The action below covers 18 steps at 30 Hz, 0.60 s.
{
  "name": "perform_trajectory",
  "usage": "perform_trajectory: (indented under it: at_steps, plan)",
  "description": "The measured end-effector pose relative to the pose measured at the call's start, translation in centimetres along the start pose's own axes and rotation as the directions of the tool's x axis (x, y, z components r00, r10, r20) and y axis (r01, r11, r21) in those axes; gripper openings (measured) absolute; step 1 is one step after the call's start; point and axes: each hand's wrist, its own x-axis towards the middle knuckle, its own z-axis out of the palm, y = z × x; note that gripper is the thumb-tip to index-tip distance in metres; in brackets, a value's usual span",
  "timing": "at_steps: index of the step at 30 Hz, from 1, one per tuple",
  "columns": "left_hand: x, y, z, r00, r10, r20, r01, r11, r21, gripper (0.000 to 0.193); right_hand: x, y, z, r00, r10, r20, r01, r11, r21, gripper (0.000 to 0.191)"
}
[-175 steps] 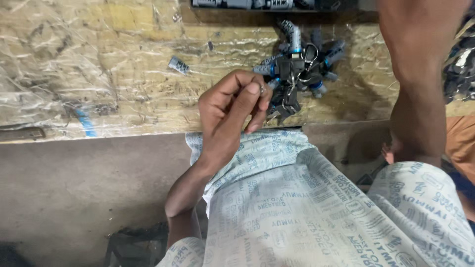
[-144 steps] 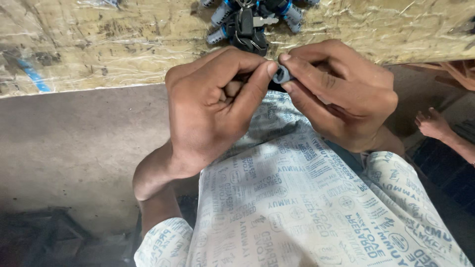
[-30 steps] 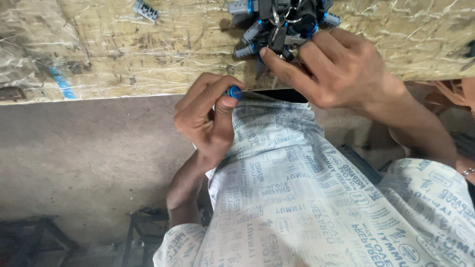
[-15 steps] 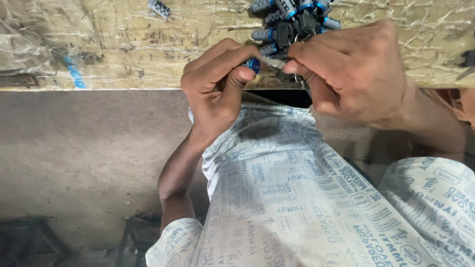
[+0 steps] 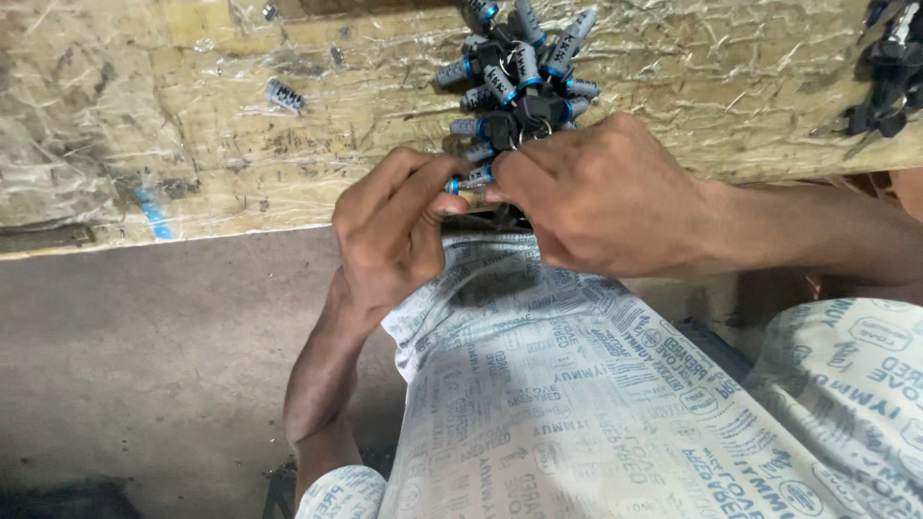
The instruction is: The person assembles keychains at a workbench. They pick up a small plastic connector cap and a key, press the key into the cap, and attach the assembly onto a key ring, adding finished keychains to a pile on the bench and taking more parts from a tray.
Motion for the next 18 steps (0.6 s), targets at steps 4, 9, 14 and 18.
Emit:
perform_trajectory:
  at_steps: [4, 9, 14, 18]
  plan:
    - [-0.7, 0.2, 1.6, 0.992, 0.077, -0.101, -0.058, 0.983, 0.176, 0.019, -1.0, 1.8, 1.5, 0.985, 0.157, -0.07, -0.129, 0.944, 0.303, 0.011]
    - [-0.2, 0.9, 2.9, 0.973, -0.22, -0.072, 0.217, 0.975, -0.047, 0.028, -2.3, 2.2, 4.9, 0.965, 0.126, -0.231, -0.093, 0.985, 0.146, 0.014]
    - [1.8, 1.6, 3.6, 0.936, -0.343, -0.083, 0.334, 0.937, -0.108, 0.02, -0.1, 2.7, 3.4, 0.938, 0.143, -0.316, -0.084, 0.978, 0.192, 0.013]
    - [3.0, 1.6, 3.3, 0.895, -0.443, -0.05, 0.442, 0.896, -0.04, 0.012, -0.4, 6.1, -0.7, 0.909, 0.244, -0.337, -0.178, 0.96, 0.215, 0.008]
